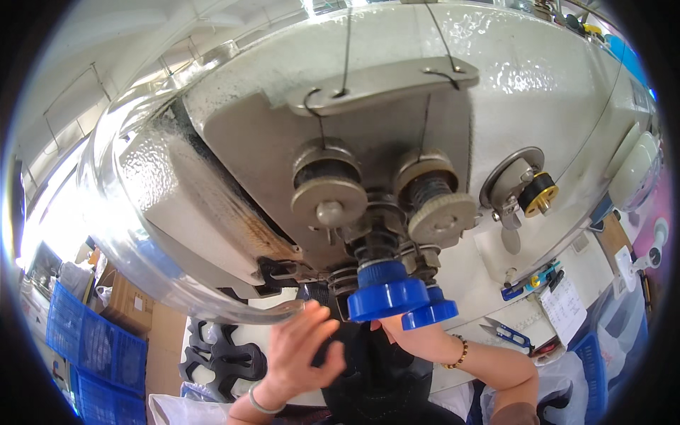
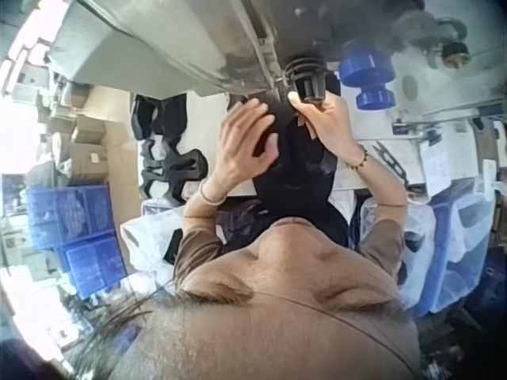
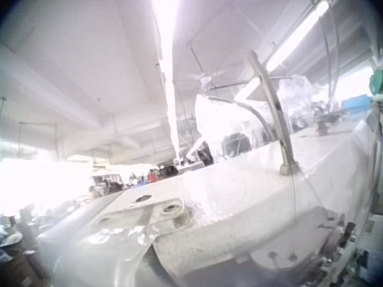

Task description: The person sews fabric pieces together using a sewing machine, cuts thread using snips, and stitches additional fabric components into the piece.

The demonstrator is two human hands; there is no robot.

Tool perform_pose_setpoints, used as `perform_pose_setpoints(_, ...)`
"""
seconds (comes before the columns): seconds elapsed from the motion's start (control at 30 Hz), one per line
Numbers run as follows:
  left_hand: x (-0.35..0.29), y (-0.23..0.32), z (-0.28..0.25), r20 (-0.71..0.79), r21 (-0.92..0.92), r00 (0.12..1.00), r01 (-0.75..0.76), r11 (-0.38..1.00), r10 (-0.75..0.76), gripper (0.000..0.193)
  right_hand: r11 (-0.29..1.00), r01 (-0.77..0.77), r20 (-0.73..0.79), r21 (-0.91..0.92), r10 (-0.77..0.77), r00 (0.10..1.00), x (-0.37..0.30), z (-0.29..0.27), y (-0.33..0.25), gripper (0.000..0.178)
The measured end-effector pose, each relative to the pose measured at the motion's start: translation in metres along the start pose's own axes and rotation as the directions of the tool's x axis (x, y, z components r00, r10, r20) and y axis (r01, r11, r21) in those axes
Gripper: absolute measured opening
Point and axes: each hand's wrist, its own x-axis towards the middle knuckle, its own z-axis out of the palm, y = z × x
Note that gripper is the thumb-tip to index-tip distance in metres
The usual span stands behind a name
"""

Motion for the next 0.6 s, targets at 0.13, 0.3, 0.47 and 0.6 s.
perform_pose_setpoints(0.13,-0.006,0.000,0.018,0.092,0.071,0.992,-0.093,0.993,0.086,0.036,0.985,0.134,-0.025,-0.108,-0.138,0.990,0.004,0.001,0.005,0.007)
perform_pose_setpoints(0.3,0.002,-0.006,0.029,-0.015,0.131,0.984,-0.175,0.976,0.179,0.027,0.632,0.481,0.143,-0.608,-0.509,0.849,0.012,-0.013,0.026,0.008)
perform_pose_setpoints(0.47,0.006,-0.007,0.035,-0.109,0.099,0.984,-0.127,0.987,0.137,0.025,0.870,0.271,0.055,-0.412,-0.273,0.960,0.009,-0.032,0.052,0.008)
perform_pose_setpoints(0.6,0.007,-0.019,0.044,-0.161,0.095,0.978,-0.119,0.988,0.133,0.027,0.459,0.422,0.094,-0.782,-0.582,0.808,0.017,-0.030,0.029,0.027)
